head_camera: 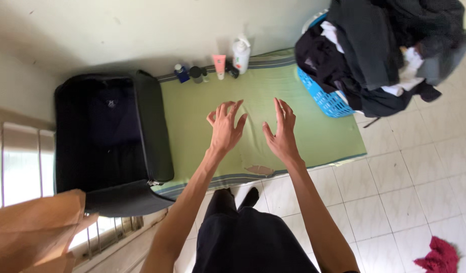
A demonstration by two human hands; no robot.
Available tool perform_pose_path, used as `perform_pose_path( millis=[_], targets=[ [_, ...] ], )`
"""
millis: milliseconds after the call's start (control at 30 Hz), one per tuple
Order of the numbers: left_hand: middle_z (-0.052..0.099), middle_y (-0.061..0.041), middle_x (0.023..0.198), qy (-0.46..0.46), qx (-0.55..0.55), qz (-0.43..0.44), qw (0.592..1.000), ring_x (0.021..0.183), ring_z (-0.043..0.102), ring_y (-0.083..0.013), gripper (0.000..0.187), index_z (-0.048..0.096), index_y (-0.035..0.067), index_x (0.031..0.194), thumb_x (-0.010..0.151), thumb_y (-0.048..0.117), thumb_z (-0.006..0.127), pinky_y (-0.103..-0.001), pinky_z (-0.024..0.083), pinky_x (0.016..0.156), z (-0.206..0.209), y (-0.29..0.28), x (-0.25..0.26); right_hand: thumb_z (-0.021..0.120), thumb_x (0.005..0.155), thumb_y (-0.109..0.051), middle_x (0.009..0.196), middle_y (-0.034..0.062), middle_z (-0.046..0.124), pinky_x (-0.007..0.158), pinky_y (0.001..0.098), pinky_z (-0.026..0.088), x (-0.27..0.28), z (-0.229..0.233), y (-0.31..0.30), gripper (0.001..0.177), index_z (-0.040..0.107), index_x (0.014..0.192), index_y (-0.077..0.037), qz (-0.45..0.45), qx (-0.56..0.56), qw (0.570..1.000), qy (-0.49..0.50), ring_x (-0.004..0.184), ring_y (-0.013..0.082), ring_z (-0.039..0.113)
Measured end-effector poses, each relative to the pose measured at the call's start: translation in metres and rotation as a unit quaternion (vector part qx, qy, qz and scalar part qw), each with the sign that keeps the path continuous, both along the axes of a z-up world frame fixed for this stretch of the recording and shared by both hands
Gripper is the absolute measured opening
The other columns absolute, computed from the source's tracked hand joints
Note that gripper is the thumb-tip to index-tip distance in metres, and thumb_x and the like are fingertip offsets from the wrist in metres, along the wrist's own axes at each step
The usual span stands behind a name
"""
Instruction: The person folds a dark blue shirt on a green surface, then places it into an open black suitcase. The person then picks up a pair of dark trousers from a nearby pile and begins to fold them.
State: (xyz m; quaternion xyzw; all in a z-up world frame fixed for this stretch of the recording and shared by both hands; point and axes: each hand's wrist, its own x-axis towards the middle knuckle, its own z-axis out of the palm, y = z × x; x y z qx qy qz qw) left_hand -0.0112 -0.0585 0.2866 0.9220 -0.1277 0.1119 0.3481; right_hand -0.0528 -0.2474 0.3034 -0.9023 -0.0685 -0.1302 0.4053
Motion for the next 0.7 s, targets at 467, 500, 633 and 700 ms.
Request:
perform_pose_path(
  millis=[467,500,633,700],
  targets=[
    [0.055,-0.01,0.138,-0.009,-0.006,-0.085,0.996,0.132,0.049,-0.028,0.05,0.056,0.017,0.145,0.097,0.026,0.067,-0.054,0.025,0.109,0.031,-0.049,0.047,0.07,0.094,-0.012,0.162,0.0178,0.028,0.112,0.053,0.041,0.026,0.035,-0.026,0.08,0.026,0.162,-0.012,-0.05,-0.001,0.999,0.016,0.143,0.0419,0.033],
    [0.056,-0.009,0.138,-0.009,-0.007,-0.088,0.996,0.131,0.049,-0.0278,0.05,0.056,0.017,0.145,0.097,0.025,0.067,-0.054,0.025,0.109,0.032,-0.051,0.051,0.07,0.095,-0.012,0.163,0.0179,0.027,0.113,0.0533,0.04,0.029,0.035,-0.028,0.08,0.026,0.162,-0.011,-0.052,-0.003,0.999,0.015,0.144,0.0421,0.033],
    [0.055,-0.01,0.138,-0.019,-0.014,-0.107,0.994,0.132,0.049,-0.028,0.05,0.056,0.015,0.146,0.098,0.024,0.067,-0.053,0.026,0.108,0.032,-0.059,0.065,0.071,0.096,-0.012,0.163,0.0174,0.027,0.115,0.0539,0.038,0.039,0.036,-0.041,0.08,0.026,0.162,-0.011,-0.067,-0.012,0.998,0.002,0.145,0.0421,0.032],
    [0.055,-0.01,0.139,-0.013,-0.026,-0.12,0.992,0.132,0.05,-0.0273,0.05,0.055,0.015,0.147,0.099,0.023,0.066,-0.051,0.027,0.109,0.034,-0.065,0.07,0.07,0.096,-0.012,0.163,0.0166,0.028,0.117,0.0547,0.036,0.04,0.038,-0.049,0.079,0.027,0.163,-0.011,-0.075,-0.018,0.997,-0.008,0.146,0.0419,0.031]
  ],
)
